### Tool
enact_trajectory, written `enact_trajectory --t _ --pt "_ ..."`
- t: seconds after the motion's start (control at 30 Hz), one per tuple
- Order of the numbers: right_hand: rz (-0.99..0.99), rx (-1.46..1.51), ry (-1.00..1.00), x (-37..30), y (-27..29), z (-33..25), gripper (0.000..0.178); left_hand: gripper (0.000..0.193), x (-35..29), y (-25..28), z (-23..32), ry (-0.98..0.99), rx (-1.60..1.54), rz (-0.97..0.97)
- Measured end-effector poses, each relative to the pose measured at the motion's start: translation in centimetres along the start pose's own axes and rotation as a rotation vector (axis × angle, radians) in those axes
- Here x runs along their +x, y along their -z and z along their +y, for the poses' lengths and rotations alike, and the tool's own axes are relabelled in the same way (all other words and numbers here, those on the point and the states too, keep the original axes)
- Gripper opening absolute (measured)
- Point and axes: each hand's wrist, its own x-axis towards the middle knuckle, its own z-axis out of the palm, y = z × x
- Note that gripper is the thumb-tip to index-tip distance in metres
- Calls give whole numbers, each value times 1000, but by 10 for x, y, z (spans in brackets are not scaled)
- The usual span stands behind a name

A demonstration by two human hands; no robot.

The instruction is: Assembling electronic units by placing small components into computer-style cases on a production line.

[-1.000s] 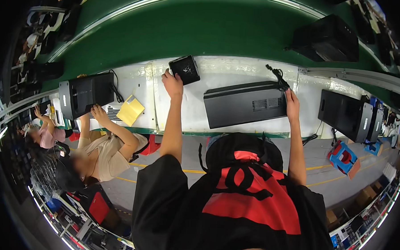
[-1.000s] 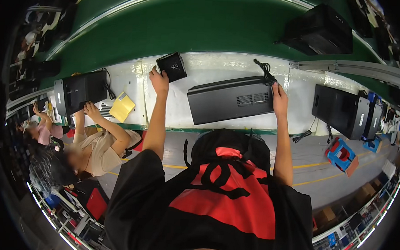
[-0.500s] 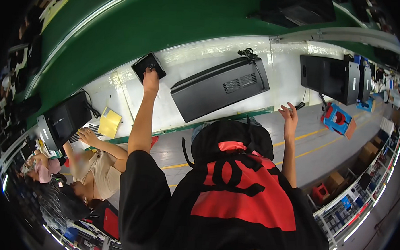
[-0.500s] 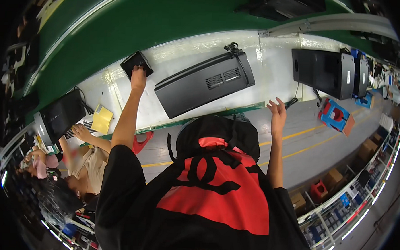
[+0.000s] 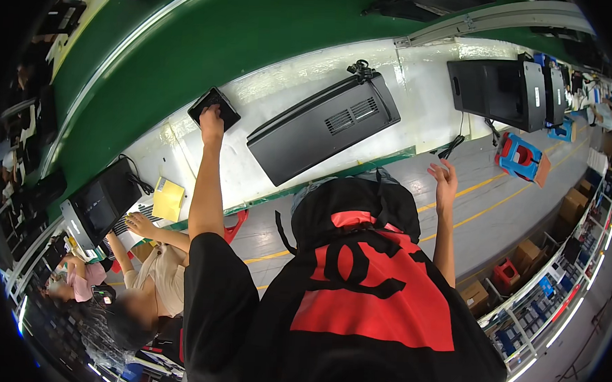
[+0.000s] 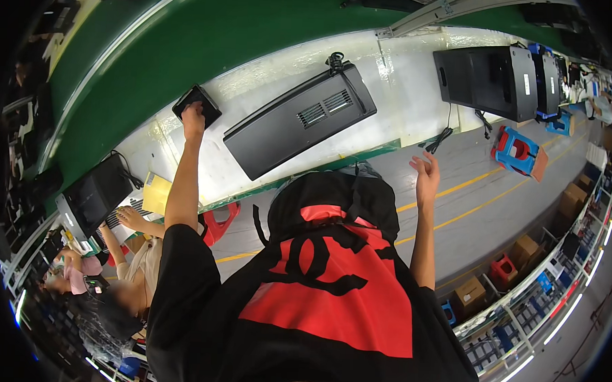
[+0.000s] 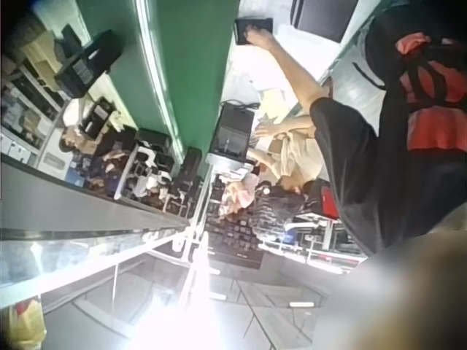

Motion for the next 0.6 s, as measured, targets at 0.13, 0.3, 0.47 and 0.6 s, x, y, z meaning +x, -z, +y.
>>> enact_trajectory --t 0.13,0.3,0.47,0.6 --pt "-34 -29 55 6 -7 -15 31 26 5 6 -11 -7 -4 70" --pt "-42 -43 163 -4 -28 -66 27 16 -9 45 32 455 -1194 224" --pt "-205 -115 396 -65 -104 -188 21 22 -84 150 204 384 -1886 -88" --pt "-531 -7 968 -114 -167 -258 23 19 -142 193 304 312 -2153 -271"
